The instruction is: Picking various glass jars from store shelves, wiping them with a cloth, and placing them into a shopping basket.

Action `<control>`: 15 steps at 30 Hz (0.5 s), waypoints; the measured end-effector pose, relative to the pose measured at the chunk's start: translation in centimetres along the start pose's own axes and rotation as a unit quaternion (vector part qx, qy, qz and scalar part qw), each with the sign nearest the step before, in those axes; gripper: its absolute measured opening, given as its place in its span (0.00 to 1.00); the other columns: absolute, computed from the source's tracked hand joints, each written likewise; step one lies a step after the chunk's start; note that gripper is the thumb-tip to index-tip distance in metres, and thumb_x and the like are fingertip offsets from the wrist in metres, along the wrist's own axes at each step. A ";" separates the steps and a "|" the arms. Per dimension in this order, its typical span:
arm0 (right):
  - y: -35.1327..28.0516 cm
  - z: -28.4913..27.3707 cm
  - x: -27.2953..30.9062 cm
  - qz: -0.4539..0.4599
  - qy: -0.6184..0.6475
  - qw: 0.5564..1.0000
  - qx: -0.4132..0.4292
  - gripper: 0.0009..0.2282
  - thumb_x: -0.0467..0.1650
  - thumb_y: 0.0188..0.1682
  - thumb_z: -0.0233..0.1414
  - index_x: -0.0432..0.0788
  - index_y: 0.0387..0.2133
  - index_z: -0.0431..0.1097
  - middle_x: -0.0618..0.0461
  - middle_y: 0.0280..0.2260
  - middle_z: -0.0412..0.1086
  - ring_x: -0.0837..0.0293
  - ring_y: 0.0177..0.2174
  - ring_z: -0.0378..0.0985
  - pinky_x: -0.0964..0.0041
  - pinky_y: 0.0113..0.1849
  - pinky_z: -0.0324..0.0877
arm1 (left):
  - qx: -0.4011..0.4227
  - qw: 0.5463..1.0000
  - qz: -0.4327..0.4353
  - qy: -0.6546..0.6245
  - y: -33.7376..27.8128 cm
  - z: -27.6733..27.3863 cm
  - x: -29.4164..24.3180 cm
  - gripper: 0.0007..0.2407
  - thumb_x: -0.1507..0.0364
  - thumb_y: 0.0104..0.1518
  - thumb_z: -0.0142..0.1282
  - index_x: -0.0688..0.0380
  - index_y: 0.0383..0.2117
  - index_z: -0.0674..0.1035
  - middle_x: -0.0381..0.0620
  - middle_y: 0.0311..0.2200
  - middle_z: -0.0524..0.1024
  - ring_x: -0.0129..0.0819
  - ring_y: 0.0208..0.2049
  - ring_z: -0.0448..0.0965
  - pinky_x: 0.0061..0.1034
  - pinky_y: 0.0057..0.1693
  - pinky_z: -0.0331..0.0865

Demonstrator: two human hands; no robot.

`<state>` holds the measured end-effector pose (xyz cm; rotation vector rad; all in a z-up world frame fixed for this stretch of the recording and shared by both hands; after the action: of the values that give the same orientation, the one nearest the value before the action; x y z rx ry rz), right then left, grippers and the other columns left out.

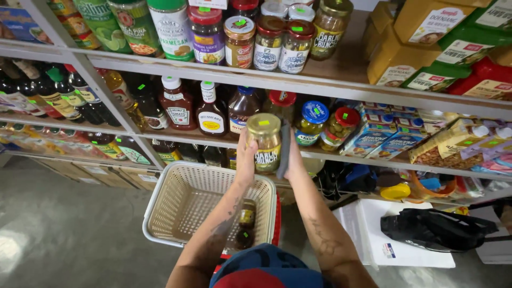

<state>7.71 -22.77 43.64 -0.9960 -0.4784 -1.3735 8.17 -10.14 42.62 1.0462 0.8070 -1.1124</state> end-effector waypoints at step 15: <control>-0.8 0.3 3.6 -0.380 -0.338 0.860 0.038 0.29 0.53 0.58 0.34 0.59 0.71 0.51 0.40 0.69 0.48 0.35 0.62 0.60 0.39 0.56 0.63 | 0.014 0.999 -0.041 -0.005 -0.5 1.6 -0.8 0.44 0.38 0.51 0.54 0.63 0.66 0.65 0.67 0.61 0.67 0.60 0.64 0.65 0.53 0.67 0.58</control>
<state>7.69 -24.53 46.85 -1.2829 -1.5775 -1.6302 7.44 -11.43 43.74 1.0386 0.8353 -1.2006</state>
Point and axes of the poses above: each hand's wrist, its own y-axis towards the middle knuckle, its own z-axis out of the palm, x = y × z, the point moved 7 cm from there along y, towards the middle knuckle
